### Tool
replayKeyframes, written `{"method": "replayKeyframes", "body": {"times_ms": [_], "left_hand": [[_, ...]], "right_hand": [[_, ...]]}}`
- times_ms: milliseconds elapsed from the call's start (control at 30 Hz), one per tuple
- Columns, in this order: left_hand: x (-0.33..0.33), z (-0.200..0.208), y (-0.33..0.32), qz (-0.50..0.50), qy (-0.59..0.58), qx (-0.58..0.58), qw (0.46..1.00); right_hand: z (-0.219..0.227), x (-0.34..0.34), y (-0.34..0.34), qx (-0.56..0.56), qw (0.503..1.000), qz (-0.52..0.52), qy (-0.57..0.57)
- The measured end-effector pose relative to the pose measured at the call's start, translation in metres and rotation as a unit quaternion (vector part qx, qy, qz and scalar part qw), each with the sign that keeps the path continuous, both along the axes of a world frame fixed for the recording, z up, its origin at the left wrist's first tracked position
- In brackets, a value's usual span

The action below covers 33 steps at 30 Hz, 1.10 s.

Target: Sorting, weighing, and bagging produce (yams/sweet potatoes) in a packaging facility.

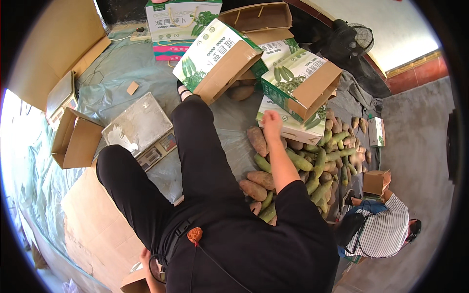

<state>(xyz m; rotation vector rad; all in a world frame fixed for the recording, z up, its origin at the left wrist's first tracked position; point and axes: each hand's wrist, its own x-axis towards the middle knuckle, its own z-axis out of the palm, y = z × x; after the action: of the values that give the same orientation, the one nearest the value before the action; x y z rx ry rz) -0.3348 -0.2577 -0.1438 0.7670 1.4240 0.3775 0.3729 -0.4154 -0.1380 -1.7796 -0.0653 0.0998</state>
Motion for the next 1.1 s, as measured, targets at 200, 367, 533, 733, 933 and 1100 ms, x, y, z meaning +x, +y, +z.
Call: {"method": "replayKeyframes", "body": {"times_ms": [200,367,533,733,933,1100], "left_hand": [[0.092,0.106,0.097,-0.023,0.048,0.258,0.965],[0.166,0.168,0.160,-0.068,0.082,0.456,0.884],[0.253,0.216,0.182,-0.158,0.068,0.567,0.805],[0.356,0.231,0.181,-0.282,0.020,0.598,0.750],[0.377,0.209,0.214,-0.321,-0.035,0.525,0.788],[0.383,0.196,0.233,-0.332,-0.034,0.481,0.811]], "right_hand": [[0.094,0.061,-0.055,-0.086,0.938,-0.208,-0.262],[0.102,0.127,-0.100,0.068,0.935,-0.324,-0.128],[0.106,0.152,-0.108,0.192,0.941,-0.266,0.078],[0.074,0.176,-0.122,0.182,0.960,-0.169,0.128],[0.073,0.171,-0.078,0.129,0.969,-0.131,0.166],[0.081,0.156,-0.065,0.178,0.962,-0.133,0.157]]}}
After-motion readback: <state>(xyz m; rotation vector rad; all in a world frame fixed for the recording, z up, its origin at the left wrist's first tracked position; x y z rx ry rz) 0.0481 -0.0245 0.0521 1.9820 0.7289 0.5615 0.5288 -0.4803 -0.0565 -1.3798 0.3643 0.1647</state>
